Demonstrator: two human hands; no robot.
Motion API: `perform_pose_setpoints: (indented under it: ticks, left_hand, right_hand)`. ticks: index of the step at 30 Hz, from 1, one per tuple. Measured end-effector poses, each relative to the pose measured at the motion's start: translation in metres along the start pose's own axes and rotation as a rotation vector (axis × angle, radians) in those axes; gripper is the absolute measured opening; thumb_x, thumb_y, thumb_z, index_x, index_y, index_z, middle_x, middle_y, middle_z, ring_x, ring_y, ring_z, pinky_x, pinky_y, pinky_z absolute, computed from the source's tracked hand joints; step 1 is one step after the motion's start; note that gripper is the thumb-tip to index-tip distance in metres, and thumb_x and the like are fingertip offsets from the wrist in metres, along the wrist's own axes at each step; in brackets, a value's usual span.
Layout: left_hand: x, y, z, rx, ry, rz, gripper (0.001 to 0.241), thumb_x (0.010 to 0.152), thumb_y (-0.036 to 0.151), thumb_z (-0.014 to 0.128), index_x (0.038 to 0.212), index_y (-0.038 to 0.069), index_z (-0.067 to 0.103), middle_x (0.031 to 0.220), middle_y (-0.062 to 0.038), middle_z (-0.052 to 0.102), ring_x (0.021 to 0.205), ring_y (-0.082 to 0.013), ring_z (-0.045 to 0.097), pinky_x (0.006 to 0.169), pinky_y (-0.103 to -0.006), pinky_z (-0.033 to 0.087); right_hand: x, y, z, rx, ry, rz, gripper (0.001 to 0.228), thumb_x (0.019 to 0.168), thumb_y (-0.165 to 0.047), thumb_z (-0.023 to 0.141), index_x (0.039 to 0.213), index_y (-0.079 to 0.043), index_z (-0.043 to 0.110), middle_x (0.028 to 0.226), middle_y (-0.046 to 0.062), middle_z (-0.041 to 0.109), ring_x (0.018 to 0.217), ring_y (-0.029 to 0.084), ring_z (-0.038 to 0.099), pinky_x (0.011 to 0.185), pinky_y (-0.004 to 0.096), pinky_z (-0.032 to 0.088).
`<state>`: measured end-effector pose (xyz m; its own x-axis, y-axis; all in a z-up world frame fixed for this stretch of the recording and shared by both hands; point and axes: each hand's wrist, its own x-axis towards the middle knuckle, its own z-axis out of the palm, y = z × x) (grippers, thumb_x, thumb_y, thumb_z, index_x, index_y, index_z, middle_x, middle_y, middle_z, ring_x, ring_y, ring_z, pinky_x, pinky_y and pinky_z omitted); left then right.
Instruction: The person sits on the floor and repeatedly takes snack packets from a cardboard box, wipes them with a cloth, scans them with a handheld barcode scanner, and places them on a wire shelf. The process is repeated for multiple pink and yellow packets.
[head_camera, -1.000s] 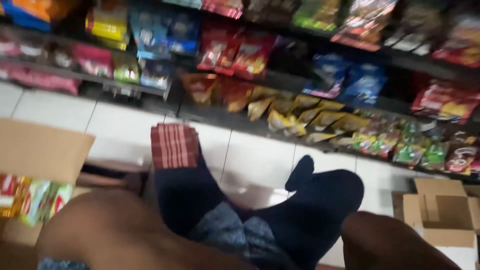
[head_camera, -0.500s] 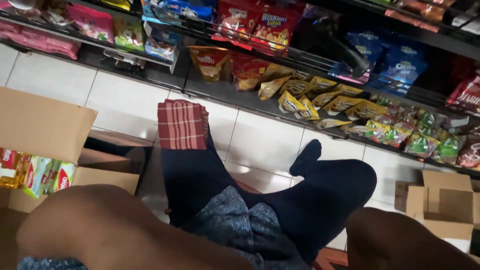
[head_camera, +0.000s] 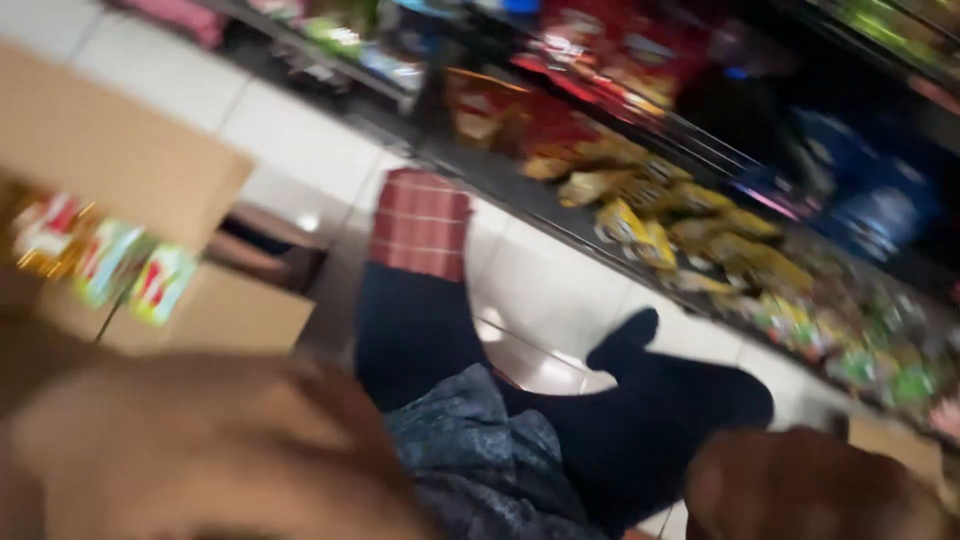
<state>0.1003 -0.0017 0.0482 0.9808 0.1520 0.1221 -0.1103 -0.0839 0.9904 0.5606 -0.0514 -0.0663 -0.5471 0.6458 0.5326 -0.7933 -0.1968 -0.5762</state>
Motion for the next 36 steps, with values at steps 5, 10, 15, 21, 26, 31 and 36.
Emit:
perform_pose_setpoints:
  ticks: [5, 10, 15, 21, 26, 31, 36]
  left_hand:
    - [-0.116, -0.032, 0.009, 0.479, 0.601, -0.238, 0.05, 0.096, 0.037, 0.059, 0.13, 0.001, 0.051, 0.126, -0.019, 0.067, 0.112, -0.0268, 0.068, 0.089, -0.0377, 0.057]
    - [-0.207, -0.105, 0.001, 0.6, 1.175, -1.226, 0.042, 0.096, 0.042, 0.063, 0.12, 0.01, 0.073, 0.099, -0.016, 0.076, 0.087, -0.0319, 0.074, 0.078, -0.0435, 0.057]
    - [-0.293, -0.246, -0.01, 0.731, 1.088, -1.725, 0.045, 0.083, 0.04, 0.08, 0.106, 0.001, 0.077, 0.106, -0.023, 0.074, 0.095, -0.0393, 0.073, 0.082, -0.0502, 0.059]
    - [-0.313, -0.312, -0.03, 0.78, 1.012, -1.758, 0.029, 0.078, 0.024, 0.079, 0.103, 0.008, 0.08, 0.108, -0.017, 0.076, 0.097, -0.0321, 0.076, 0.076, -0.0449, 0.06]
    - [-0.328, -0.37, -0.034, 0.924, 1.068, -1.686, 0.017, 0.085, 0.018, 0.073, 0.097, 0.012, 0.083, 0.105, -0.014, 0.078, 0.095, -0.0309, 0.077, 0.073, -0.0465, 0.06]
    - [-0.293, -0.313, -0.019, 0.886, 0.874, -1.723, 0.028, 0.069, 0.009, 0.082, 0.097, 0.012, 0.082, 0.107, -0.014, 0.076, 0.1, -0.0305, 0.074, 0.076, -0.0421, 0.059]
    - [-0.332, -0.369, -0.032, 0.863, 1.206, -1.593, 0.015, 0.086, 0.011, 0.073, 0.096, 0.006, 0.082, 0.107, -0.021, 0.076, 0.097, -0.0391, 0.075, 0.078, -0.0495, 0.06]
  right_hand:
    - [0.075, 0.083, -0.044, -0.65, 0.151, 0.336, 0.061, 0.101, -0.056, 0.042, 0.113, -0.002, 0.068, 0.071, 0.006, 0.062, 0.063, 0.02, 0.059, 0.063, 0.036, 0.045]
    - [0.126, 0.179, -0.072, -1.674, -0.066, 0.356, 0.04, 0.097, -0.034, 0.069, 0.124, -0.005, 0.069, 0.111, 0.019, 0.072, 0.111, 0.036, 0.067, 0.099, 0.043, 0.052]
    - [0.125, 0.245, -0.112, -1.946, -0.188, 0.32, 0.077, 0.09, -0.035, 0.076, 0.153, -0.005, 0.045, 0.165, 0.03, 0.025, 0.155, 0.053, 0.017, 0.124, 0.067, 0.014]
    - [0.108, 0.29, -0.15, -1.99, -0.138, 0.48, 0.09, 0.095, -0.044, 0.069, 0.164, -0.006, 0.026, 0.171, 0.03, 0.009, 0.156, 0.056, 0.002, 0.12, 0.072, 0.009]
    - [0.111, 0.29, -0.147, -1.965, -0.129, 0.455, 0.089, 0.095, -0.048, 0.066, 0.163, -0.006, 0.027, 0.17, 0.03, 0.013, 0.156, 0.056, 0.007, 0.122, 0.072, 0.013]
    - [0.13, 0.285, -0.125, -2.027, -0.089, 0.518, 0.092, 0.089, -0.053, 0.069, 0.161, -0.01, 0.032, 0.167, 0.03, 0.019, 0.153, 0.056, 0.014, 0.118, 0.071, 0.014]
    - [0.138, 0.287, -0.134, -2.177, -0.227, 0.507, 0.101, 0.083, -0.058, 0.074, 0.158, -0.003, 0.034, 0.162, 0.033, 0.023, 0.149, 0.055, 0.019, 0.113, 0.076, 0.015]
